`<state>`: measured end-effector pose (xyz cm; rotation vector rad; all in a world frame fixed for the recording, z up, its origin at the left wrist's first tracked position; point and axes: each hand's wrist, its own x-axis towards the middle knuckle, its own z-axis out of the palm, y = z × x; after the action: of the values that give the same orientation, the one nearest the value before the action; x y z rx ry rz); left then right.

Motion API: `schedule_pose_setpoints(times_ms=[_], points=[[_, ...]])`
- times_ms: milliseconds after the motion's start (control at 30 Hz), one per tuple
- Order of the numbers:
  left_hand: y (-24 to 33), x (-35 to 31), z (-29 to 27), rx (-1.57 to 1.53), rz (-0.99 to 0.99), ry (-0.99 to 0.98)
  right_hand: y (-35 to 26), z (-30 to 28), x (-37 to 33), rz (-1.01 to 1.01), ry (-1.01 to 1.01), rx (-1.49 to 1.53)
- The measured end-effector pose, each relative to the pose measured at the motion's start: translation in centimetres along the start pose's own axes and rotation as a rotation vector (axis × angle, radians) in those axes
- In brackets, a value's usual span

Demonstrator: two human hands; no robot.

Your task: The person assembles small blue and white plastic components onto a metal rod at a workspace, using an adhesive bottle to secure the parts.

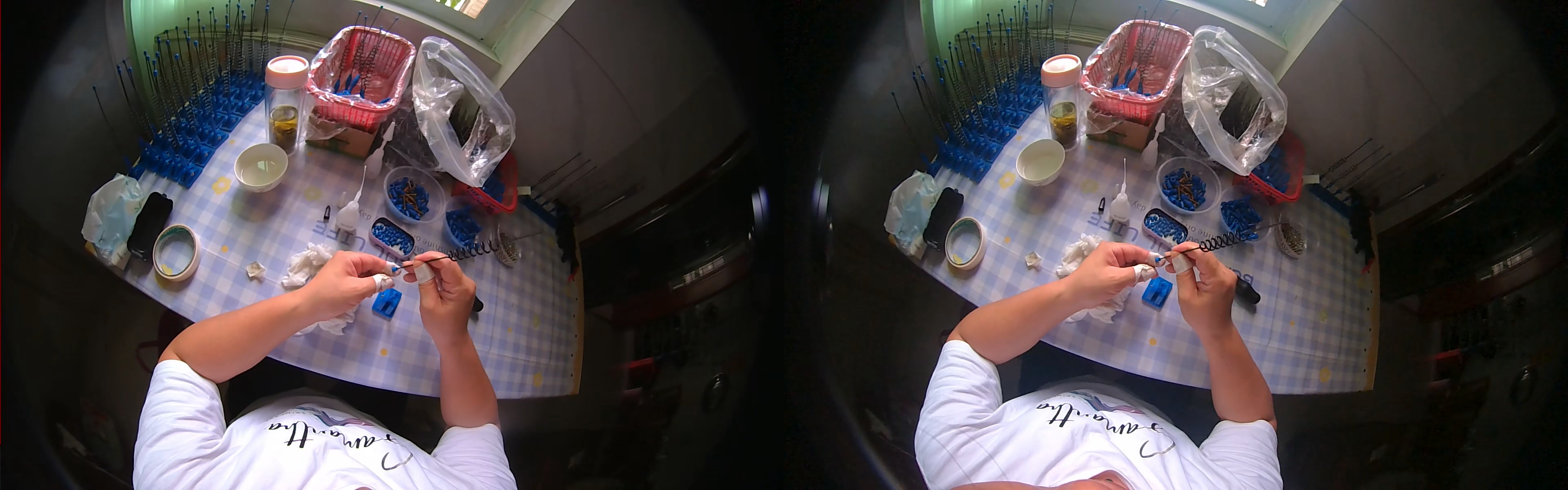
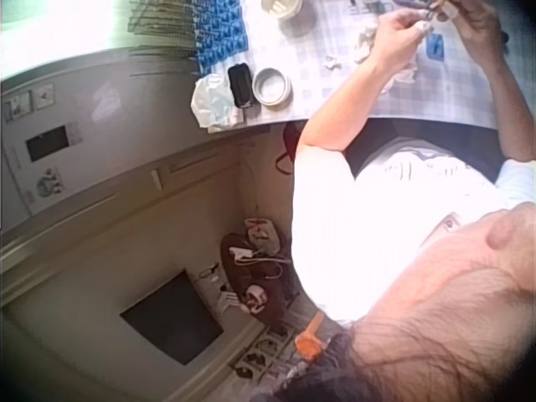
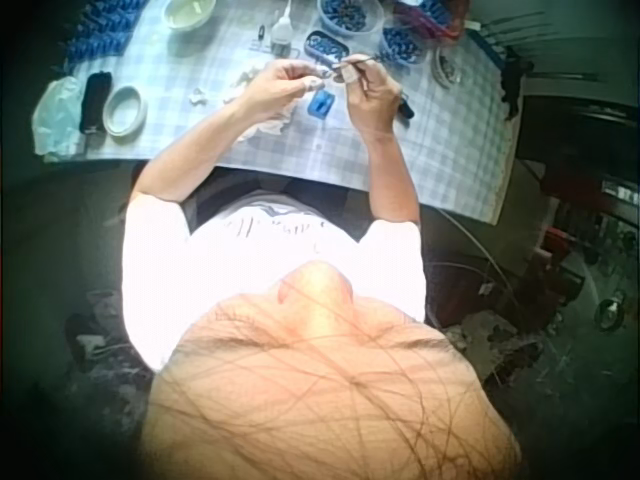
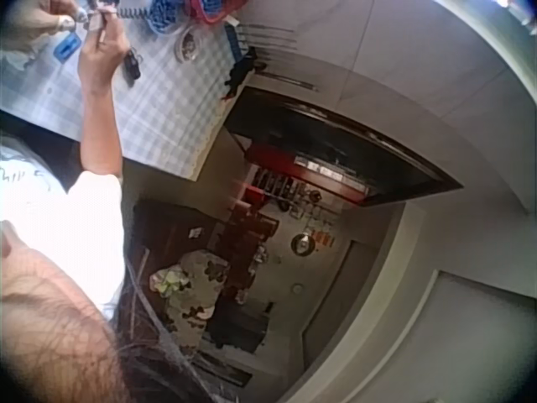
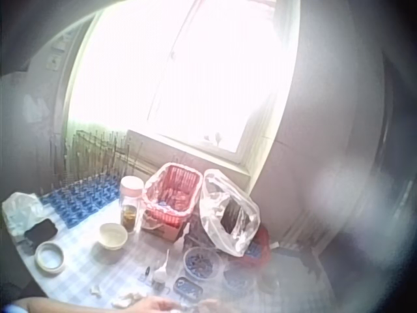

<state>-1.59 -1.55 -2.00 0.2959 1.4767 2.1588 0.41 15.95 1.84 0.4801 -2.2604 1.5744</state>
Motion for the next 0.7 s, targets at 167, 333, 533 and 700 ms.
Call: schedule_pose_setpoints(times_ms=[167, 333, 533, 700], points=[[0.49, -0.18, 0.28, -0.001, -0.019, 0.006, -0.02, -0.06, 0.09, -0.059, 0.000, -0.044], [0.23, -0.09, 0.10, -0.006, -0.012, 0.003, -0.05, -0.01, 0.04, -0.056, 0.002, -0.030], [0.45, -0.15, 0.16, -0.035, -0.018, -0.014, 0.01, 0.03, 0.01, -0.063, 0.004, -0.041], [0.49, -0.15, 0.17, -0.034, -0.016, -0.019, 0.05, 0.04, -0.05, -0.069, 0.006, -0.055]])
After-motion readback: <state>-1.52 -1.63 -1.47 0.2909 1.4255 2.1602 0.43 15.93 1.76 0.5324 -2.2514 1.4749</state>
